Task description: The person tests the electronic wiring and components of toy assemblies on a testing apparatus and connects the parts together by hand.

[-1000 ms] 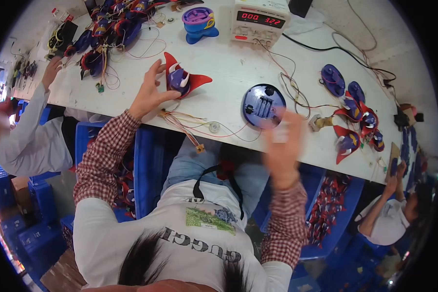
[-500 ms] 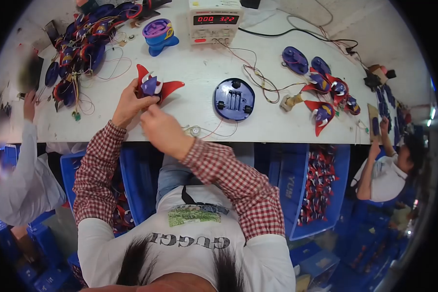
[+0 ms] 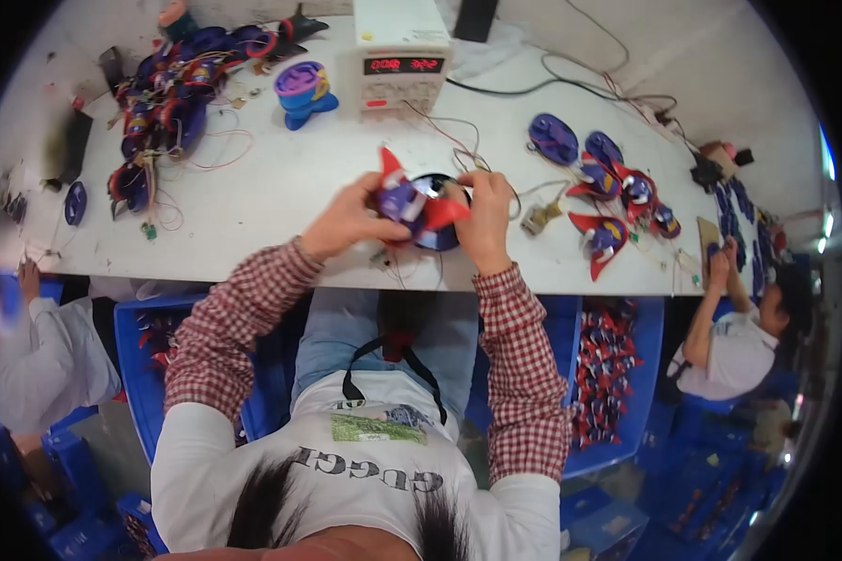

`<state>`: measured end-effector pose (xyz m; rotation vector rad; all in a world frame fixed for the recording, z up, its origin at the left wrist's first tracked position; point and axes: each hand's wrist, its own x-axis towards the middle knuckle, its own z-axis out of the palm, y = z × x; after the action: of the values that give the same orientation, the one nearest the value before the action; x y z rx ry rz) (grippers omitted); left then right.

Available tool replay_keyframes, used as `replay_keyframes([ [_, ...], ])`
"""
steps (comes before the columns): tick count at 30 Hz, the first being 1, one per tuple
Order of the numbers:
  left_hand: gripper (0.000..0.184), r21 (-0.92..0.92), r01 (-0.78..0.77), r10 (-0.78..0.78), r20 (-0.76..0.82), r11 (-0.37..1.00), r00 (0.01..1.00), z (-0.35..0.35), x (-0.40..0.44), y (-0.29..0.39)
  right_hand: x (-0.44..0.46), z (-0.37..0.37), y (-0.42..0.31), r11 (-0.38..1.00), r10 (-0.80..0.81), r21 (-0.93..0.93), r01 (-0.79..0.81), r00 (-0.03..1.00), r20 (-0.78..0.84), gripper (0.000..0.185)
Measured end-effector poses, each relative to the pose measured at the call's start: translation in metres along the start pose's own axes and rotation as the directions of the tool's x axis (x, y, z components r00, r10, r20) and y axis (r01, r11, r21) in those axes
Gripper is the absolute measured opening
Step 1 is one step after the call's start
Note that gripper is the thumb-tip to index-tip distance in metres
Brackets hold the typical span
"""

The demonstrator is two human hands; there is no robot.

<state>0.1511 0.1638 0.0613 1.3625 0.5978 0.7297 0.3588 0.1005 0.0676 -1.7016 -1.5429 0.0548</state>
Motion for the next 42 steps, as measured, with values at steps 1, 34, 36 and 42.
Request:
replay_keyframes([
  [1, 0.068, 0.105, -0.012, 0.012, -0.002, 0.994, 1.000, 0.008, 0.002, 0.000, 0.002, 0.011, 0.010, 0.964, -0.191, -0.200, 0.176, 0.980, -0.055, 0.017],
  [34, 0.046, 0.378, -0.115, 0.302, -0.485, 0.919, 0.821, -0.310, -0.070, 0.144, -0.078, 0.122, -0.132, 0.927, -0.302, -0.104, 0.360, 0.883, 0.359, 0.046],
  [36, 0.045, 0.411, -0.102, 0.289, -0.425, 0.906, 0.858, -0.292, -0.054, 0.148, -0.073, 0.122, -0.135, 0.912, -0.350, -0.055, 0.406, 0.842, 0.410, 0.045],
  [42, 0.042, 0.537, -0.019, 0.258, -0.374, 0.843, 0.891, -0.297, -0.035, 0.149, -0.074, 0.122, -0.134, 0.903, -0.345, -0.089, 0.420, 0.833, 0.431, 0.044],
])
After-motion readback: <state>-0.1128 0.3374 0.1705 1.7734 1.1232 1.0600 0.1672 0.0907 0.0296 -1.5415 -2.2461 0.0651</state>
